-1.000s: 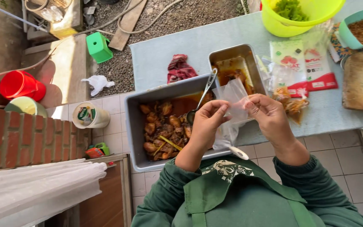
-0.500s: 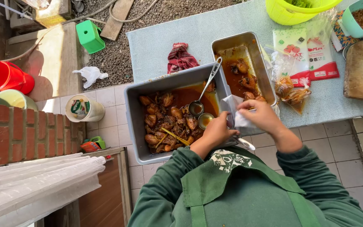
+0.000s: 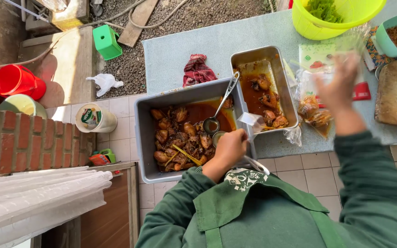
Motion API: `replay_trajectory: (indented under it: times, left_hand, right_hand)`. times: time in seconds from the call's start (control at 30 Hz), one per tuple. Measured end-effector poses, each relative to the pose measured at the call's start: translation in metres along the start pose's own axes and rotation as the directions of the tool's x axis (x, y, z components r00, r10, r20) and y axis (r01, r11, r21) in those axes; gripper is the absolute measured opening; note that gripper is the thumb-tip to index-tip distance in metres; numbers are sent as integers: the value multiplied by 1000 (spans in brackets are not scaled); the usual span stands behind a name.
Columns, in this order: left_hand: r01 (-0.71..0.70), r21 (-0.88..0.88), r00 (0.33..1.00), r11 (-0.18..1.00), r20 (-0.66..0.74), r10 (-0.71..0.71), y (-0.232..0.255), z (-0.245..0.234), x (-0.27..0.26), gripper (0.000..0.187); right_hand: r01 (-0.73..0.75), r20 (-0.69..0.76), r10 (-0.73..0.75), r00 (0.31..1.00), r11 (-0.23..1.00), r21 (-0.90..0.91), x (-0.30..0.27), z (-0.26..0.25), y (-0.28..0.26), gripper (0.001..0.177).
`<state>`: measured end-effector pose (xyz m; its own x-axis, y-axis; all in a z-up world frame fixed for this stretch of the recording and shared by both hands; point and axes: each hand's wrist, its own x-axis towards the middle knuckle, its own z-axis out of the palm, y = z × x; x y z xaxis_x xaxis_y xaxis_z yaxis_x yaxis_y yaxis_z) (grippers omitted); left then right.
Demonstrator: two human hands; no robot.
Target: Packing cooked meat and sauce into small plastic bags and organizing them into takeout boxes.
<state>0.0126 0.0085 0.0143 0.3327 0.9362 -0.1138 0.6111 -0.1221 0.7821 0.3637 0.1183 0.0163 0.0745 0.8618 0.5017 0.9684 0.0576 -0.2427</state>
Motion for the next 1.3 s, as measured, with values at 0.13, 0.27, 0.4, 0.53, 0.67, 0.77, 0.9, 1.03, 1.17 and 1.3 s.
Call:
replay_trajectory:
  times: [0.13, 0.27, 0.4, 0.53, 0.67, 0.77, 0.9, 1.03, 1.17, 1.3]
  left_hand:
    - [98, -292, 992, 952, -43, -115, -18, -24, 21, 22]
    - [73, -511, 997, 856, 67, -46, -10, -82, 18, 24]
    - [9, -516, 992, 856, 109, 56, 3, -131, -5, 29]
    - [32, -543, 996, 839, 86, 19, -42, -137, -27, 28]
    - [37, -821, 985, 569, -64, -157, -87, -118, -38, 16]
    - [-45, -907, 955, 419, -162, -248, -84, -115, -41, 17]
    - [-90, -945, 953, 315, -173, -247, -79, -109, -50, 28]
    - [-92, -980, 970, 175, -127, -205, -113, -105, -56, 27]
    - [-61, -995, 973, -82, -41, -227, -85, -130, -69, 25]
    - [-96, -991, 985, 95, -108, -132, -84, -128, -72, 43]
  right_hand:
    - [-90, 331, -165, 929, 766, 636, -27, -52, -138, 64]
    - [135, 216, -397, 892, 691, 710, -28, -65, -203, 59]
    - [-196, 496, -321, 807, 646, 738, -24, -47, -219, 23]
    - [-387, 557, -236, 797, 508, 769, -14, -39, -225, 24]
    - [178, 63, -275, 959, 765, 619, -12, -63, -274, 43]
    - [319, -38, -337, 941, 839, 441, -30, -67, -311, 52]
    - [-215, 522, -316, 792, 657, 723, -75, -24, -326, 31]
    - [-602, 707, -260, 658, 382, 701, -86, 14, -313, 8]
    - [-838, 811, -231, 537, -257, 482, -86, 16, -311, 7]
    - [-812, 819, -298, 490, -498, 305, -103, 33, -301, 19]
